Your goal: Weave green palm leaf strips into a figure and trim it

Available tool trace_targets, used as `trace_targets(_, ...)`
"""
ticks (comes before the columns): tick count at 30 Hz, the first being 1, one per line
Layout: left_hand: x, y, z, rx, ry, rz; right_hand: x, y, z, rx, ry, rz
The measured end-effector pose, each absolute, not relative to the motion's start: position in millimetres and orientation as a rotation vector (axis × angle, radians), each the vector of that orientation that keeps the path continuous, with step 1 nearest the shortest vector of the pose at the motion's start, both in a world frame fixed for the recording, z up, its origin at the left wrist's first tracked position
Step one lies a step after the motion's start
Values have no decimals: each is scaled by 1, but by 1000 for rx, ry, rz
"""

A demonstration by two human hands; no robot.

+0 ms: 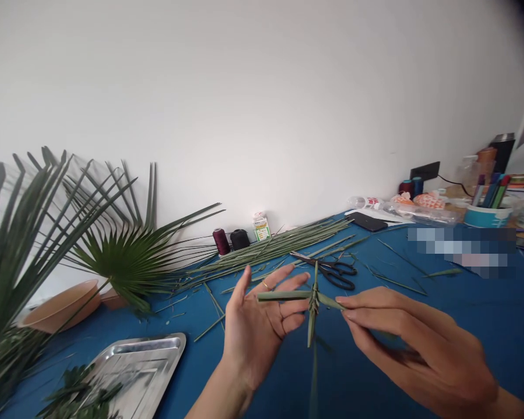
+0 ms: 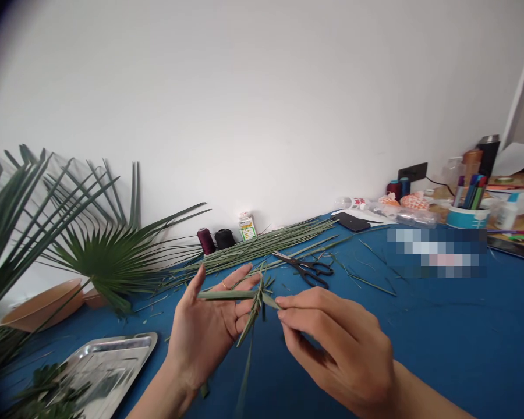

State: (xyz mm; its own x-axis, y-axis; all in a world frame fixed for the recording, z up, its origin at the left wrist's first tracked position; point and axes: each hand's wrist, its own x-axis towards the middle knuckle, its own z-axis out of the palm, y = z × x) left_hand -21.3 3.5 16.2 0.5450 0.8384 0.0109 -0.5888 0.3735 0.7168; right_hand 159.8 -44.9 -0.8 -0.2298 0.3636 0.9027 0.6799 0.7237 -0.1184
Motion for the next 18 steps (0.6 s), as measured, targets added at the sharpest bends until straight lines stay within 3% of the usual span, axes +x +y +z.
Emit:
trace_targets(5, -15, -2, 13, 758, 211, 928, 158, -44, -4, -865, -1777, -400)
trace_targets(9, -9, -7, 8, 871, 406, 986, 152, -40, -11, -799, -1788, -328)
trace_targets(15, -11, -1, 6, 825, 689, 1014, 162, -30, 6, -848, -1735, 492)
trace_targets(18, -11, -3, 10, 805, 698, 967, 162, -22, 24, -1074, -1604, 685)
